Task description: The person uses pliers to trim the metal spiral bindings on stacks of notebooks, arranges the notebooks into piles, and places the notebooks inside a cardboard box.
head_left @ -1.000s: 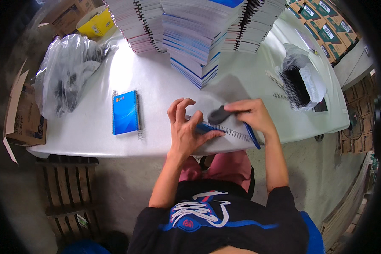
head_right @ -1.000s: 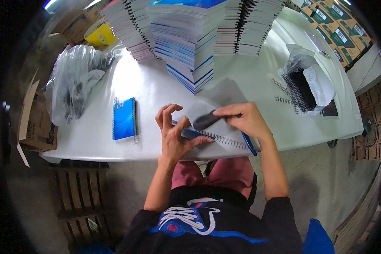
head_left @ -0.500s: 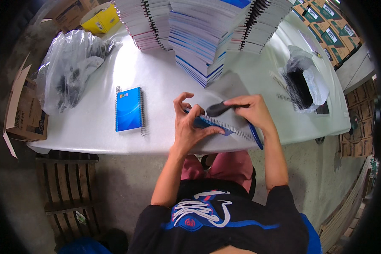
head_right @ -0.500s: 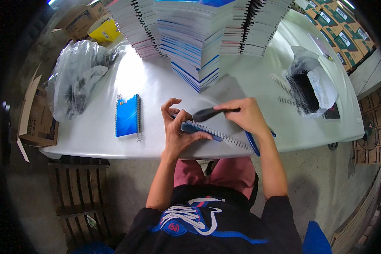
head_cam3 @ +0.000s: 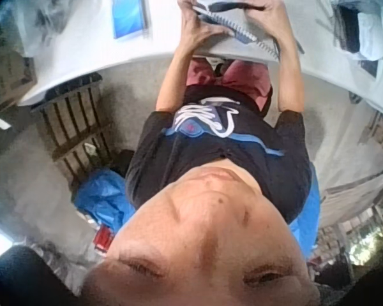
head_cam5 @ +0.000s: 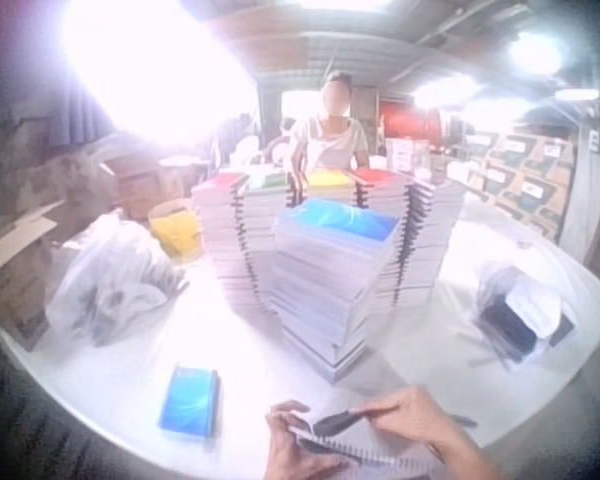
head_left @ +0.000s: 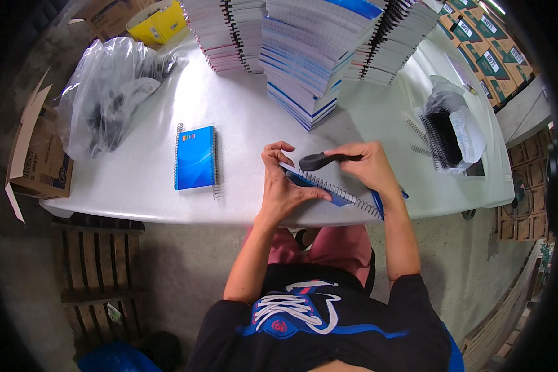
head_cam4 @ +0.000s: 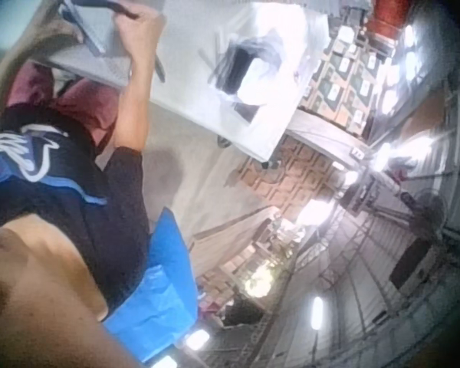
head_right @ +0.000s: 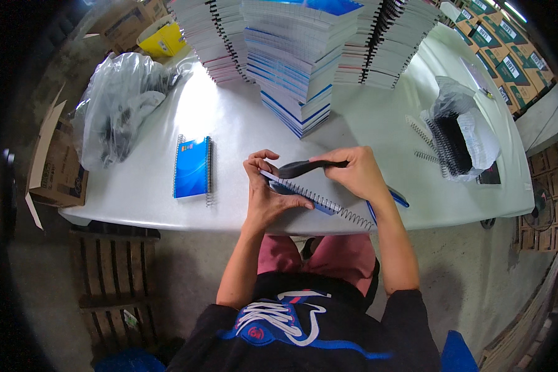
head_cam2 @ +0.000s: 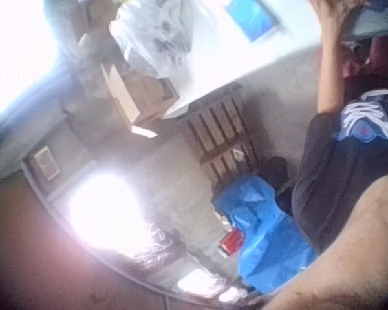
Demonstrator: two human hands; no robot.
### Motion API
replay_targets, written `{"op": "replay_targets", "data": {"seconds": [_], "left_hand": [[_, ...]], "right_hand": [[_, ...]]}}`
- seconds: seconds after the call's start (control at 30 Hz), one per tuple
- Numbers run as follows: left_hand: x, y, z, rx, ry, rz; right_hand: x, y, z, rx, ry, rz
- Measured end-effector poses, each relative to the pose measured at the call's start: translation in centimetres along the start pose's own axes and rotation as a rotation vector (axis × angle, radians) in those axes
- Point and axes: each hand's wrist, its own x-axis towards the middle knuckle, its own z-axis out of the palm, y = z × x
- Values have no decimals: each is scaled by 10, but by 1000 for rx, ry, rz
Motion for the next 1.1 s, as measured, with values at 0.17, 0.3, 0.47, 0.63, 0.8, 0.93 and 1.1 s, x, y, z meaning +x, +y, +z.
{"op": "replay_targets", "data": {"seconds": [0.17,0.3,0.47,0.63,0.8,0.93,1.1], "left_hand": [[-2,1,-3,-78,-52,-241],[-4,-13,-1,24,-23,36],[-5,-7,-2,-33,-58,-95],[-9,-13,-1,10,-96,-26],[-3,0,0,-64,-52,-24],[-7,-11,-3,-329,-13,-103],[-6,13,-15,-565,214,-232]], "right_hand": [[-4,-19,10,87,-155,-323],[2,-13,11,150,-74,-186],[2,-22,27,-21,40,-238],[-4,-25,33,71,19,-377],[3,-10,21,-156,102,-169],[1,25,-13,-401,341,-191],[-38,46,-30,-759,576,-47]]}}
